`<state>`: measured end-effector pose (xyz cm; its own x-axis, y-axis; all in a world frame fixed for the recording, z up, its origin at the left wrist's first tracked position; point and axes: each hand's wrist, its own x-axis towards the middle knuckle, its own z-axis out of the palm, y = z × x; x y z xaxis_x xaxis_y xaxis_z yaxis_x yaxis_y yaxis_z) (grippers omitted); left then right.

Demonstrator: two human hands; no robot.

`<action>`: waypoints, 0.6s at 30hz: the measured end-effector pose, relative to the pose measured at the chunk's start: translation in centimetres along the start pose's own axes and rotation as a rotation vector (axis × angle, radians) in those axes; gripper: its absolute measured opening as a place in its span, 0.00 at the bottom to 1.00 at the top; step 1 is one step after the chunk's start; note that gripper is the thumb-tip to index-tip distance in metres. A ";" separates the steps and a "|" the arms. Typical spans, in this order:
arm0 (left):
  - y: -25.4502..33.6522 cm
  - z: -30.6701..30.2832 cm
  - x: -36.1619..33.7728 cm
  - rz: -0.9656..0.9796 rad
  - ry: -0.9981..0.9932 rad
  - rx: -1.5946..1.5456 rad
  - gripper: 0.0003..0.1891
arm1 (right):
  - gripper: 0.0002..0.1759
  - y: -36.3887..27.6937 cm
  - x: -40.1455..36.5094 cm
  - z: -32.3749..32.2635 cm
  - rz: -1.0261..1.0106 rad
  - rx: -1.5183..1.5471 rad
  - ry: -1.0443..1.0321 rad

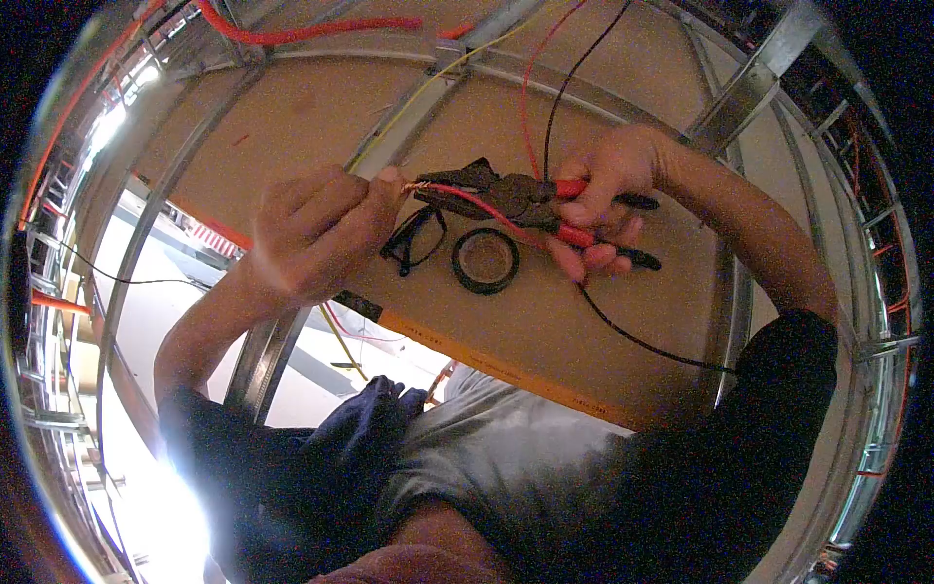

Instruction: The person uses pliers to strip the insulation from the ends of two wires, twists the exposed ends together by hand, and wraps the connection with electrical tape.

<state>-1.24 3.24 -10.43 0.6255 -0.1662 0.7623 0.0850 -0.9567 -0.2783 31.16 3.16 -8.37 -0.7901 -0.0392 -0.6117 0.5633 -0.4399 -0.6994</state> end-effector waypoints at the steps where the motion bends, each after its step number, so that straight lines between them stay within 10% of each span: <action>1: 0.0 0.1 0.0 -0.020 0.028 0.013 0.10 | 0.27 -0.4 0.0 0.3 -0.018 -0.121 0.026; 10: 0.2 0.6 0.0 -0.203 -0.035 -0.052 0.11 | 0.14 -1.9 -4.2 6.4 0.015 -0.839 1.207; 18: 0.0 0.7 0.2 -0.306 -0.015 -0.173 0.06 | 0.20 0.2 -1.6 5.0 -0.269 -1.412 1.355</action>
<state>-0.56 3.32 -10.66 0.6031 0.1365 0.7859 0.1384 -0.9882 0.0654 31.32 -1.36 -5.74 -0.5874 0.7873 0.1872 0.7790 0.6128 -0.1329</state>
